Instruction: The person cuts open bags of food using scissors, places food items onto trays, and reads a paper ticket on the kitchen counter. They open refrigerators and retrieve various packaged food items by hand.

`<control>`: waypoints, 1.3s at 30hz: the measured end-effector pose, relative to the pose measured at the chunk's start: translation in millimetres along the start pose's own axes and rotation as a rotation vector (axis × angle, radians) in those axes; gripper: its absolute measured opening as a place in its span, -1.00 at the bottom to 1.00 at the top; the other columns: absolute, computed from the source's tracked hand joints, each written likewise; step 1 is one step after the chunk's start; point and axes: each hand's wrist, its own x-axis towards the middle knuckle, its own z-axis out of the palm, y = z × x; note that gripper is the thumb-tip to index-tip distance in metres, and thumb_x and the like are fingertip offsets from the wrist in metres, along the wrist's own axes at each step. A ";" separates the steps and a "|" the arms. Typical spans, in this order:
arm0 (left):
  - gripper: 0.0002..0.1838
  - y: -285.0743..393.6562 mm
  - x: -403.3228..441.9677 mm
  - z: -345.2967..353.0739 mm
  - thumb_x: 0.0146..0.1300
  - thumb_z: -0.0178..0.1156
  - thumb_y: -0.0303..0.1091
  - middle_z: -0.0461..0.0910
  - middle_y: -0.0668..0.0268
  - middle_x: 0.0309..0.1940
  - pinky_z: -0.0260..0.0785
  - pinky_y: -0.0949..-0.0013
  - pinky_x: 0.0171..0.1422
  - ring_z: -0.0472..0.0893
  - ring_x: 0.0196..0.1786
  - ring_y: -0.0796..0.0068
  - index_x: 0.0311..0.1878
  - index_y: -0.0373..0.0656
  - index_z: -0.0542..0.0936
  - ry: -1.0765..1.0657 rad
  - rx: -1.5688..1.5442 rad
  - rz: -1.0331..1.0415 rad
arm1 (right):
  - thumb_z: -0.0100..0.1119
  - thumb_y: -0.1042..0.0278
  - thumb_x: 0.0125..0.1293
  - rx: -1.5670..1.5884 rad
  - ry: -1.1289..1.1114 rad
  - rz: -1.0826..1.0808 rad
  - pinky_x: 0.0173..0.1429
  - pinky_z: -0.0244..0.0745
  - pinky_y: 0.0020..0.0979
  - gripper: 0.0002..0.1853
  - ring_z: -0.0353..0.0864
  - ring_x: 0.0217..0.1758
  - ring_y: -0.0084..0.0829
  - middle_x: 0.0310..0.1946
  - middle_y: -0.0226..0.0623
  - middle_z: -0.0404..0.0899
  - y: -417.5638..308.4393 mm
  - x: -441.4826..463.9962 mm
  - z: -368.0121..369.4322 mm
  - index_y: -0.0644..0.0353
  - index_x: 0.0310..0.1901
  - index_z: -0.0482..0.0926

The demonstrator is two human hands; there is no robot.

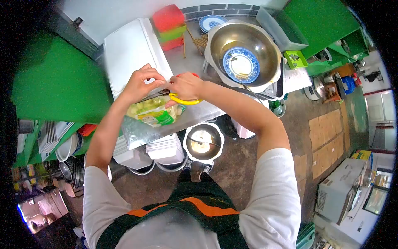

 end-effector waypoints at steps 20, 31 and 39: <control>-0.79 -84.7 -130.2 41.9 0.05 0.09 -0.46 0.43 0.39 -0.26 0.18 0.56 -0.08 0.38 -0.20 0.64 -0.19 -0.18 0.42 0.762 -0.609 -0.395 | 0.18 -0.26 -0.28 0.121 0.113 0.426 -0.27 0.36 -0.23 -0.21 0.44 -0.32 -0.09 -0.36 -0.08 0.38 -45.4 -16.1 13.7 0.19 -0.09 0.28; -0.85 -57.7 -109.0 57.3 0.08 0.10 -0.40 0.43 0.41 -0.35 0.18 0.57 -0.13 0.38 -0.26 0.65 -0.27 -0.18 0.40 0.903 -0.743 -0.449 | 0.20 -0.23 -0.27 0.161 0.254 0.469 -0.47 0.34 -0.21 -0.24 0.44 -0.50 -0.07 -0.52 -0.03 0.40 -64.2 -35.6 39.9 0.18 -0.10 0.27; -0.88 -55.4 -99.7 58.8 0.07 0.09 -0.43 0.42 0.40 -0.36 0.22 0.57 -0.17 0.39 -0.28 0.64 -0.32 -0.18 0.40 0.856 -0.770 -0.408 | 0.14 -0.27 -0.22 0.159 0.421 0.538 -0.49 0.37 -0.20 -0.25 0.46 -0.52 -0.08 -0.52 -0.02 0.43 -77.4 -30.1 29.2 0.20 -0.12 0.26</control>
